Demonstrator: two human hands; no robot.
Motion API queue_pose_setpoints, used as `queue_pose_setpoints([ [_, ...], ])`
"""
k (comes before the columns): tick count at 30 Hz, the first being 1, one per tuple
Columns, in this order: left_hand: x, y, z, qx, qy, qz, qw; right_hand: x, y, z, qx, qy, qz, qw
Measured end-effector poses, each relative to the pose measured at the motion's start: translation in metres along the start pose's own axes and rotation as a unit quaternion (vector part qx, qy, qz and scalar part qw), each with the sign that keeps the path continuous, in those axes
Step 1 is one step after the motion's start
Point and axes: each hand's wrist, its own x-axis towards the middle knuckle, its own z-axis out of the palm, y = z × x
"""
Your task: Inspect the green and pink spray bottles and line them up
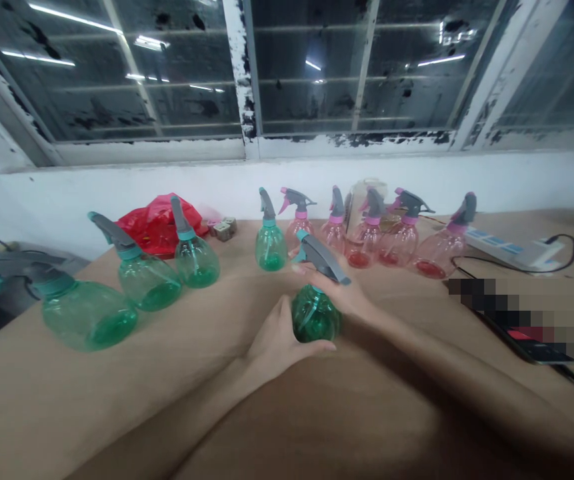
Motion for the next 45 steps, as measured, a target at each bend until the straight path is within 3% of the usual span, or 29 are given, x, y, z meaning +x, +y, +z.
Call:
queue_pose_setpoints([
  [17, 0.0, 0.001, -0.001, -0.003, -0.008, 0.01, 1.0, -0.003, -0.002, 0.001, 0.051, -0.01, 0.001, 0.999],
  [35, -0.002, 0.003, -0.002, 0.009, -0.019, 0.026, 0.999, -0.002, -0.014, -0.002, -0.055, 0.007, 0.019, 0.998],
  [40, -0.002, 0.003, -0.002, 0.005, -0.019, 0.04, 0.999, -0.001, -0.007, -0.003, -0.013, -0.024, 0.024, 0.999],
  [45, -0.001, 0.003, -0.002, 0.006, -0.024, 0.03, 0.999, -0.004, -0.007, -0.004, 0.009, -0.015, 0.034, 0.999],
])
